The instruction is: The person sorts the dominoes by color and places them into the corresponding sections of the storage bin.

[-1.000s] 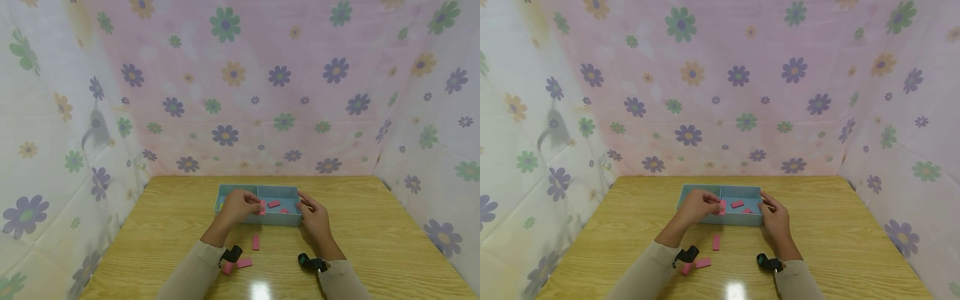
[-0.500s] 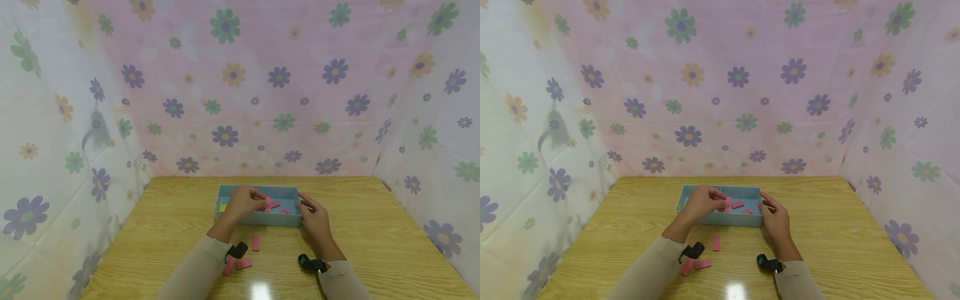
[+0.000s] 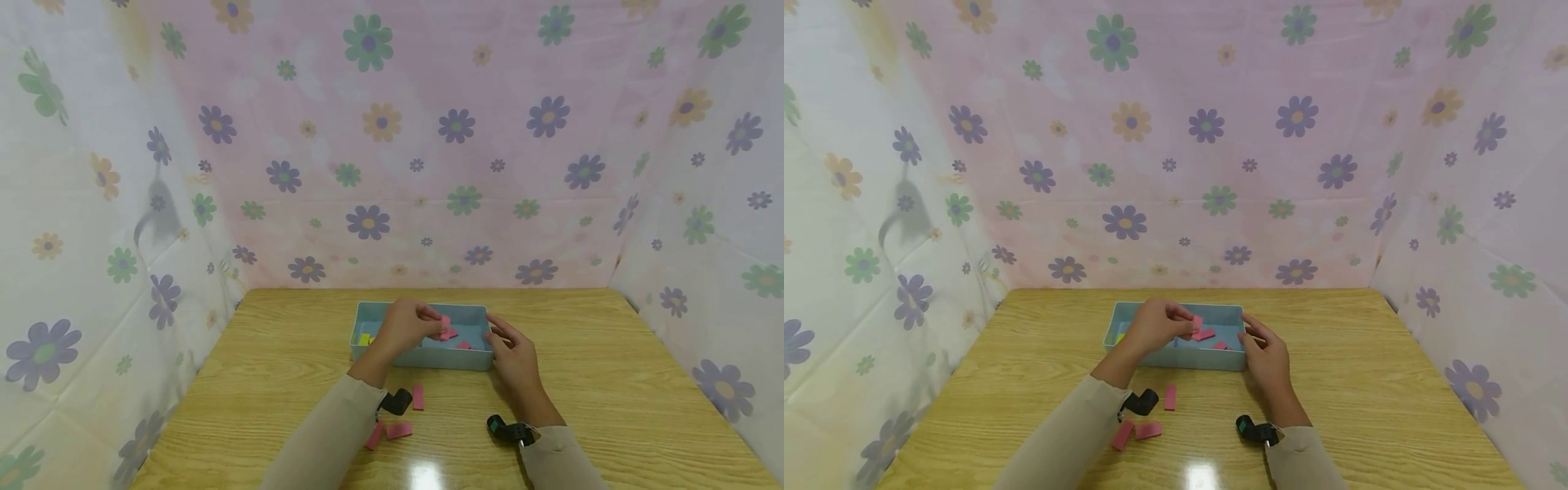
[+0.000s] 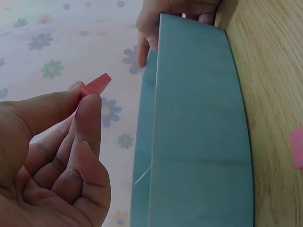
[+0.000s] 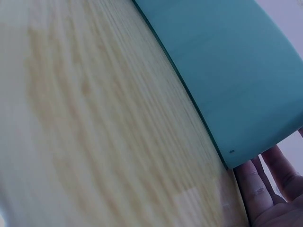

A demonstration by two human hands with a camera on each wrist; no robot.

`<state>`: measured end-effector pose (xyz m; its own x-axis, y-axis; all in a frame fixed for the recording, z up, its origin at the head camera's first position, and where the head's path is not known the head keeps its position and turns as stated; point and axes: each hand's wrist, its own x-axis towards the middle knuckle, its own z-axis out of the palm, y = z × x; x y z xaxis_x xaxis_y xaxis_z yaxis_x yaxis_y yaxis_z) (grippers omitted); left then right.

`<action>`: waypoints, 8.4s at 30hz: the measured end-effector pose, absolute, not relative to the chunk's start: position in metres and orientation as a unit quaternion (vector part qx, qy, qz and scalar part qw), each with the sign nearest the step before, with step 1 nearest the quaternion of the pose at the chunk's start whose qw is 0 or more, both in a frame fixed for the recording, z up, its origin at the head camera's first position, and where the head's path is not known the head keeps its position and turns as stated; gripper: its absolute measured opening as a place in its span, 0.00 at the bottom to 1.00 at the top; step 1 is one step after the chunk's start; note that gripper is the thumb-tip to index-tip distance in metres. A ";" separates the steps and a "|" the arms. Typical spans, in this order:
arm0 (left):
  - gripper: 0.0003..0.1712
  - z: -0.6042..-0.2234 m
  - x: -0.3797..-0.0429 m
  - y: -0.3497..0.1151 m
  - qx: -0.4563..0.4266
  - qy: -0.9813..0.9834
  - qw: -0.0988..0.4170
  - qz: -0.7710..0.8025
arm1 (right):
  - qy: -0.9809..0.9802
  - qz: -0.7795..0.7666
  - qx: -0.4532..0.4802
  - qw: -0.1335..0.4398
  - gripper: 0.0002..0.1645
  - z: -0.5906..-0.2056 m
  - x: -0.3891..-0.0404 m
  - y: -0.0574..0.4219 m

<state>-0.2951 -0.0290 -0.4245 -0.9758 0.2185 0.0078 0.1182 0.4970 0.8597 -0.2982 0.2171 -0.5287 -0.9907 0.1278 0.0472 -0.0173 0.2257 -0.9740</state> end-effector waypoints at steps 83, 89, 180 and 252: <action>0.05 -0.428 -0.312 0.012 0.021 0.842 0.080 0.533 | -0.784 0.619 -0.011 0.033 0.27 -0.505 -0.285 0.214; 0.04 -0.429 -0.313 0.008 0.024 0.831 0.087 0.550 | -0.779 0.626 -0.009 0.040 0.27 -0.525 -0.296 0.218; 0.07 -0.499 -0.233 -0.074 0.062 0.851 0.122 0.507 | -0.788 0.613 -0.007 0.048 0.27 -0.528 -0.298 0.218; 0.12 -0.493 -0.230 -0.065 0.079 0.906 0.095 0.406 | -0.787 0.616 -0.020 0.027 0.26 -0.529 -0.301 0.219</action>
